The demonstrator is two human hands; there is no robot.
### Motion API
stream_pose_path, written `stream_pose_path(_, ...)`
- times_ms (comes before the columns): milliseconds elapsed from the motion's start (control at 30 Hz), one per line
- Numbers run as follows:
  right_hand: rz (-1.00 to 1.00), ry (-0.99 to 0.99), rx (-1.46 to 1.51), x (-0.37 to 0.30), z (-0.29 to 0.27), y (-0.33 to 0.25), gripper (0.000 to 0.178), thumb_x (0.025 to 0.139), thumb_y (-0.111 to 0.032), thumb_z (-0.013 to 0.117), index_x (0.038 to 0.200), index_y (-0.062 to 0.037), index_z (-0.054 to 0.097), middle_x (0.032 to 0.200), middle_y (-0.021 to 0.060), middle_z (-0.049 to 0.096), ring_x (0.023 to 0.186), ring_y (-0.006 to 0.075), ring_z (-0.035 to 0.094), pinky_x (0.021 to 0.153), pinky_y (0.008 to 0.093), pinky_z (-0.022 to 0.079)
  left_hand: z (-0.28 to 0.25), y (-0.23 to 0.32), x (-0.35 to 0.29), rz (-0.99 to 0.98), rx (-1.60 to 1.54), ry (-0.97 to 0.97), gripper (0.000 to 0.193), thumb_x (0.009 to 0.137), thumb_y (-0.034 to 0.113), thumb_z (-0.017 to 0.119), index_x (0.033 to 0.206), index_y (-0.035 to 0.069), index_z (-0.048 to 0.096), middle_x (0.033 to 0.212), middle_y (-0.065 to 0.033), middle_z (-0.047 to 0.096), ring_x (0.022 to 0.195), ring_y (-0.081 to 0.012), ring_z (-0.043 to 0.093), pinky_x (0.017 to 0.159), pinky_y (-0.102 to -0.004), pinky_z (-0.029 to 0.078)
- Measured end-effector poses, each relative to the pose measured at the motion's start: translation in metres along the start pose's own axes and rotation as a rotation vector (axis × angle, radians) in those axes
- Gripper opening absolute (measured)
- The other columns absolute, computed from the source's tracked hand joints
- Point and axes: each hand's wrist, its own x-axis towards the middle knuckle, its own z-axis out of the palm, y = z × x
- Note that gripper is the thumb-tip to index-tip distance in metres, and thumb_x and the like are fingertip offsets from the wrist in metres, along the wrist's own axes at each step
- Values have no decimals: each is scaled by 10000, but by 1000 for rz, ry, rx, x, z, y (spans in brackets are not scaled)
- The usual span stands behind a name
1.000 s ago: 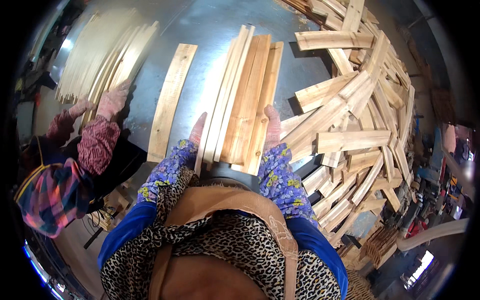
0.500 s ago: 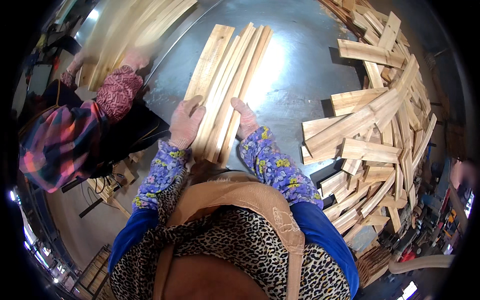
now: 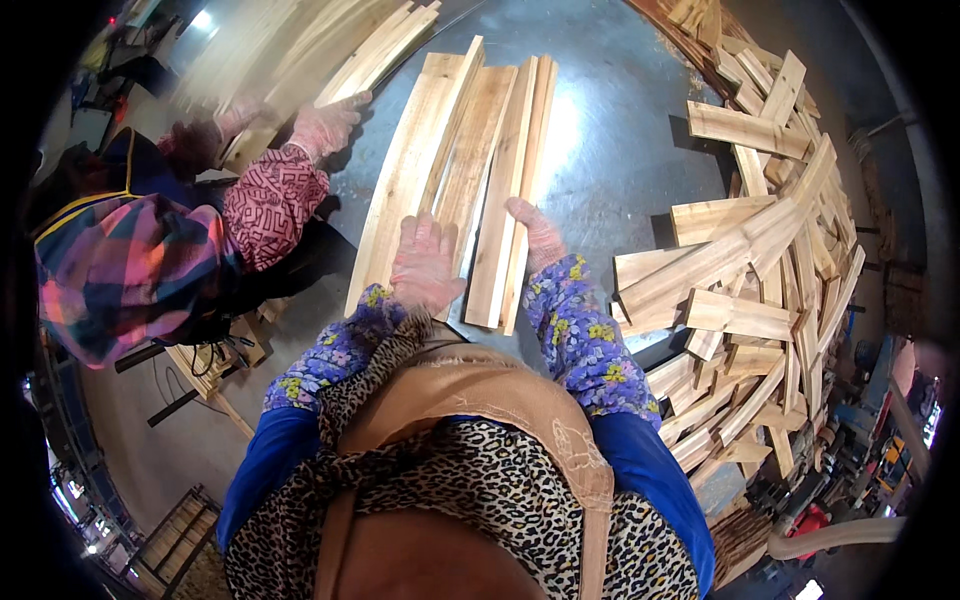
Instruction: The person sorts wooden planks on a metal table, picking up pieces from a large pile and arranging them into neat stacks. They handle the wood by hand, aligning the planks and moving them to a designated area on the table.
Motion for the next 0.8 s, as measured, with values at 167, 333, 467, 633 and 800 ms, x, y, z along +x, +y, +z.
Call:
stream_pose_path(167,-28,26,-63,-9,26,-1,681,953,-440,839,1441,-1,656,1284,186,758,1186,310,739,1052,449,609,23,-30,16,-64,156,68,791,871,306,697,1566,-19,502,1322,-215,627,1335,-409,524,1323,-652,141)
stream_pose_path(333,-21,10,-38,-20,35,-9,508,994,-363,825,1330,-7,687,1132,141,801,980,273,806,871,438,690,11,-69,17,-255,-170,83,628,913,180,663,1511,22,555,1067,-248,674,1124,-387,664,1162,-537,425)
stream_pose_path(467,-27,64,-172,-18,-11,-4,642,1009,-431,781,1431,29,634,1257,177,760,1106,279,763,973,411,640,-24,-101,0,-326,-755,175,549,907,138,658,1440,6,659,1230,-276,757,1224,-389,728,1092,-419,550)
stream_pose_path(633,3,-6,-96,-46,-40,-1,595,971,-362,842,1394,19,667,1203,154,775,1047,265,784,887,407,674,-48,-115,13,-195,-885,240,605,888,134,640,1472,-24,654,1405,-244,736,1324,-351,696,1173,-388,497)
stream_pose_path(800,-34,-18,-131,-57,-59,-7,652,945,-326,873,1438,18,620,1194,147,764,1047,260,780,891,400,678,47,-96,78,-171,-1115,128,535,919,153,638,1419,-32,684,1329,-237,742,1239,-345,698,1088,-391,537)
